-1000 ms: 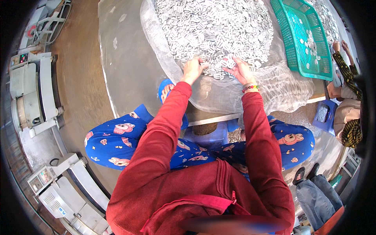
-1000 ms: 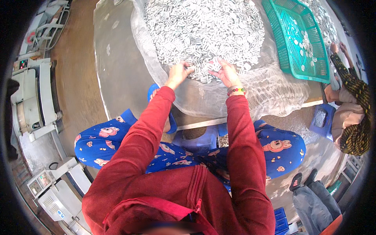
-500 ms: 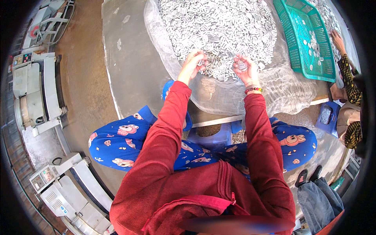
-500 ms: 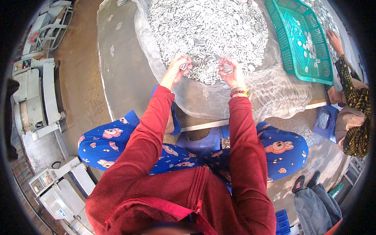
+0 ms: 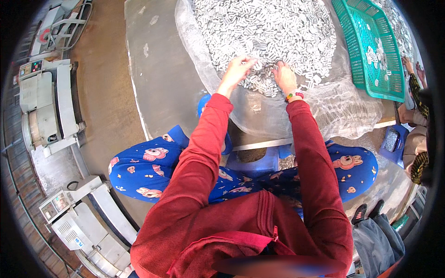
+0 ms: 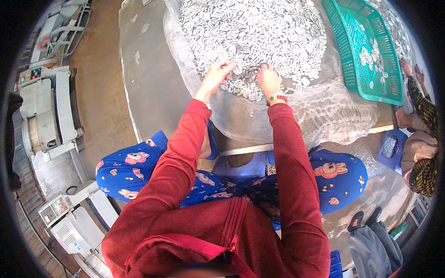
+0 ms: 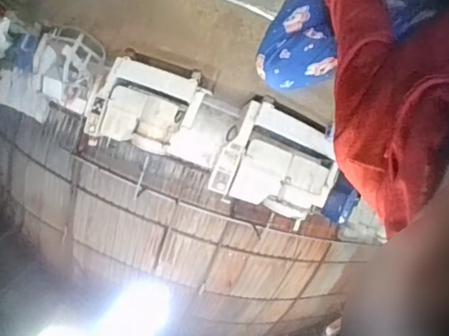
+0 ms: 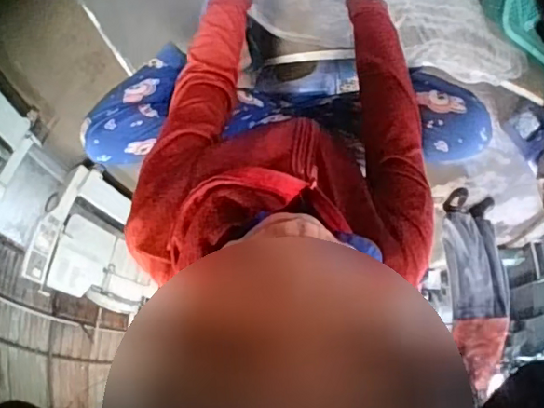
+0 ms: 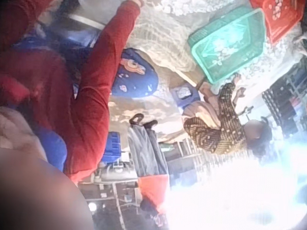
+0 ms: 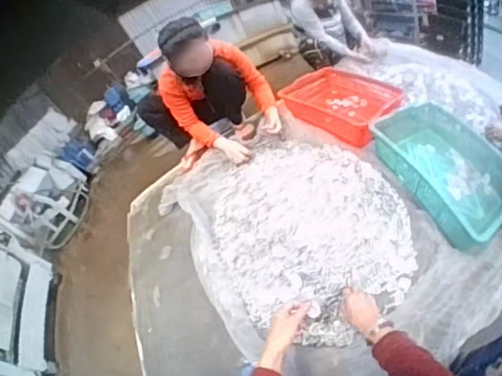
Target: The person moves a bag of small white items onto a table and then sits on a stool to sort them by hand. They pick up individual items from a large pile and place them into green and red plastic baskets while other workers sort nearby.
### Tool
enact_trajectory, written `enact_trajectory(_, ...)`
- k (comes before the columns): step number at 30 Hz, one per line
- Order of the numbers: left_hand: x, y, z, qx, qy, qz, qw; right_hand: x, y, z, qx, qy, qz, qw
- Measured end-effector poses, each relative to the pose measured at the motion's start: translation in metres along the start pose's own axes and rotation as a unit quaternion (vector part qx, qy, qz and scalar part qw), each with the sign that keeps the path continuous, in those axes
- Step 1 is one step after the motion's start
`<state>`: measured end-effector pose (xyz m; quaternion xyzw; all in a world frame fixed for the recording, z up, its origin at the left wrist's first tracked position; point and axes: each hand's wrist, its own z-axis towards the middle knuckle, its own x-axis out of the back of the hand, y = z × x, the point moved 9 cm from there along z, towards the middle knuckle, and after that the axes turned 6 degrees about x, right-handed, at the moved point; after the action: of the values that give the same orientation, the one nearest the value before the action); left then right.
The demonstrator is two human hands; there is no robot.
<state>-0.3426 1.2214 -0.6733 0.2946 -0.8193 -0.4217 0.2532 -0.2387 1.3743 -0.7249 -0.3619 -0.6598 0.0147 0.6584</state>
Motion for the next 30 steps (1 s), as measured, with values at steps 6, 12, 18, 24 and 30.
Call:
enact_trajectory(6, 0.011, 0.010, -0.020, -0.003, -0.177, -0.460, 0.870, 0.004, -0.003, -0.008, -0.030, -0.028, 0.337, 0.941)
enact_trajectory(12, -0.002, -0.033, -0.012, 0.063, -0.075, -0.071, 0.993, 0.027, 0.010, -0.041, -0.145, -0.022, 0.738, 0.658)
enact_trajectory(18, -0.026, -0.033, -0.005, -0.079, 0.109, 0.406, 0.904, 0.023, 0.020, -0.046, -0.136, -0.091, 0.722, 0.672)
enact_trajectory(24, -0.010, -0.027, -0.008, 0.057, -0.110, -0.271, 0.955, 0.016, 0.038, -0.030, -0.072, 0.037, 0.113, 0.990)
enact_trajectory(30, 0.001, 0.015, -0.018, -0.017, -0.149, -0.344, 0.927, -0.001, 0.022, -0.022, -0.077, -0.043, 0.369, 0.925)
